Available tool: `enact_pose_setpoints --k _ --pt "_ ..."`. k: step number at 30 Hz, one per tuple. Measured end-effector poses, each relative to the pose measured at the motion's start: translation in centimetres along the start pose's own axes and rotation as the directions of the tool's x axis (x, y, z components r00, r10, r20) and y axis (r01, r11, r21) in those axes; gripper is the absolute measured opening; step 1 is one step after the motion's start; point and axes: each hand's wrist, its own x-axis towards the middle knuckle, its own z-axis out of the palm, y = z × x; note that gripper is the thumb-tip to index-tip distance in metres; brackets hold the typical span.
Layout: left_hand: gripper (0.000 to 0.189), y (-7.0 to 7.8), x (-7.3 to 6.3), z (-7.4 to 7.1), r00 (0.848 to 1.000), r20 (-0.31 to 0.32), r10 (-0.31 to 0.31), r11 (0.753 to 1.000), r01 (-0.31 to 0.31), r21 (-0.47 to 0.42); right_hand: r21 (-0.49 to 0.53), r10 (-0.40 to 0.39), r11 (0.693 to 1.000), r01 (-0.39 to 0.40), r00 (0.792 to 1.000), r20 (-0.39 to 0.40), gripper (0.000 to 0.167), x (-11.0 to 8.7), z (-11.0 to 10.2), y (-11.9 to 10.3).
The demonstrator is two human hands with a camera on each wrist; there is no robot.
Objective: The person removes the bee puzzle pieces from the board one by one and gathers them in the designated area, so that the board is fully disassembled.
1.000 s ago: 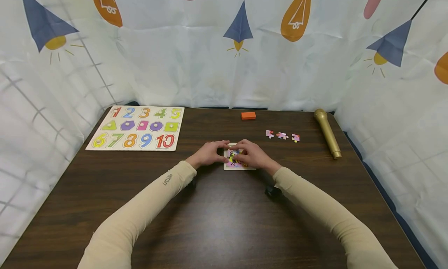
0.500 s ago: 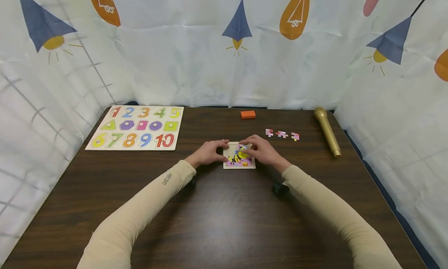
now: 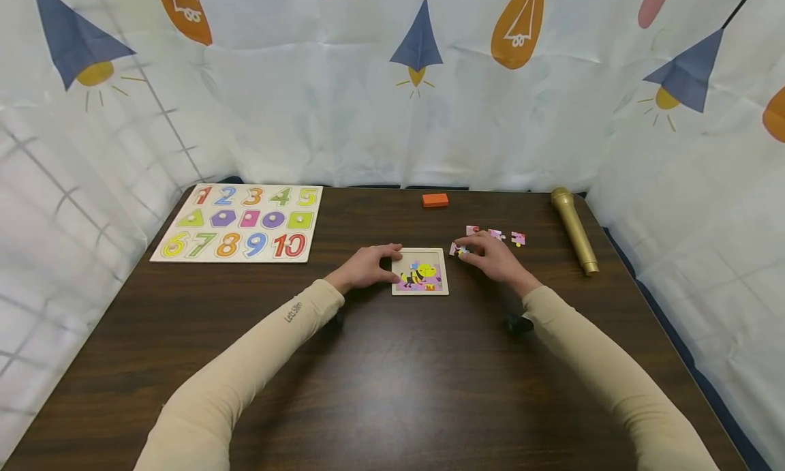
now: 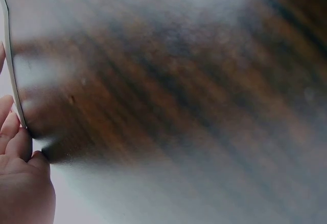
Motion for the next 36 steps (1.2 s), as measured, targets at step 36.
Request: enact_pose_setpoints --k 36 --pt "0.053 0.4 -0.1 0.0 1.000 0.003 -0.009 1.000 0.009 -0.010 -0.098 0.050 0.994 -0.047 0.998 0.030 0.035 0.4 -1.7 2.3"
